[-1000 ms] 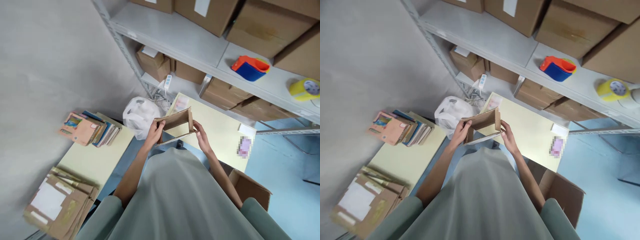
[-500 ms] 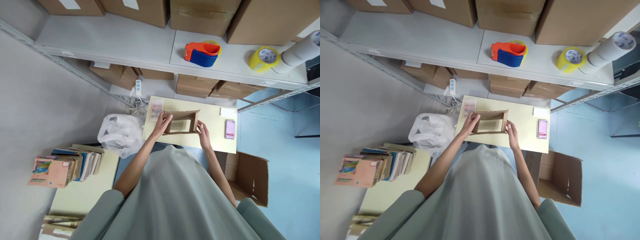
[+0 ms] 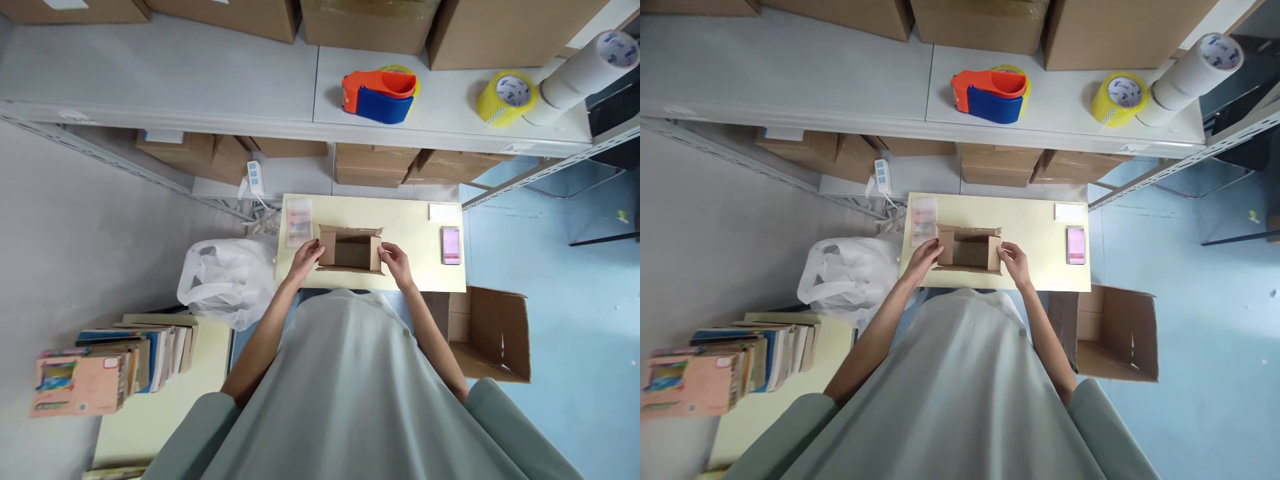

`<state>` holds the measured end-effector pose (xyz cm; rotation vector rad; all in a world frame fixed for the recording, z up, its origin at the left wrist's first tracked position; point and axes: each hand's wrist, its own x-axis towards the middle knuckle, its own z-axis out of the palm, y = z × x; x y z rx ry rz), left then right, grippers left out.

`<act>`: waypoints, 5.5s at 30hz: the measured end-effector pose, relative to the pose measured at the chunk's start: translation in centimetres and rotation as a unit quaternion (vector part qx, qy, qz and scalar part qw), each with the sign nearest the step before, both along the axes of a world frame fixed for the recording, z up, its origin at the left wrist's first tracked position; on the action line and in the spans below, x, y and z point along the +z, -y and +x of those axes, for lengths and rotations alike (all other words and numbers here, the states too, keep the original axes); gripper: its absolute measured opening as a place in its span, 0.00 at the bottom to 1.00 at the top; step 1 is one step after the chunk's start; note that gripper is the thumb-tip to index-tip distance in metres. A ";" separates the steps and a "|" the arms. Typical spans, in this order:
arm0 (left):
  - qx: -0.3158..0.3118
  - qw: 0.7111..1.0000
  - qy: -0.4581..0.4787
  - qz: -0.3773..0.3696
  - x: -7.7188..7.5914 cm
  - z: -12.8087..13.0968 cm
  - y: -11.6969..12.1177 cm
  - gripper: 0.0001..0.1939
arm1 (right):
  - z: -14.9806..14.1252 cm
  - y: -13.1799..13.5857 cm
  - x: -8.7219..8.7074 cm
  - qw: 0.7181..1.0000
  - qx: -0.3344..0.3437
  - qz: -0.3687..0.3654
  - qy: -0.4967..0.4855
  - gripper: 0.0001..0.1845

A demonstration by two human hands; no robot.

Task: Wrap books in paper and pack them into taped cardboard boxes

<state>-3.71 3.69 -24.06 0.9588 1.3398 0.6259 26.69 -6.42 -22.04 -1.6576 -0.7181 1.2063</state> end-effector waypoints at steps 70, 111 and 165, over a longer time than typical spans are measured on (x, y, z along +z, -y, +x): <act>-0.161 0.938 -0.134 0.276 7.2 3.5 -3.8 0.15 | 3.6 -5.7 7.2 0.960 0.088 0.094 0.248 0.25; -0.052 0.876 0.050 0.476 21.6 -1.4 -8.5 0.19 | -3.2 -13.3 23.9 0.628 0.310 0.149 0.699 0.30; 0.018 0.979 0.195 -0.064 -0.3 1.9 -4.5 0.29 | -9.2 -17.0 28.8 0.588 0.504 -0.308 0.552 0.34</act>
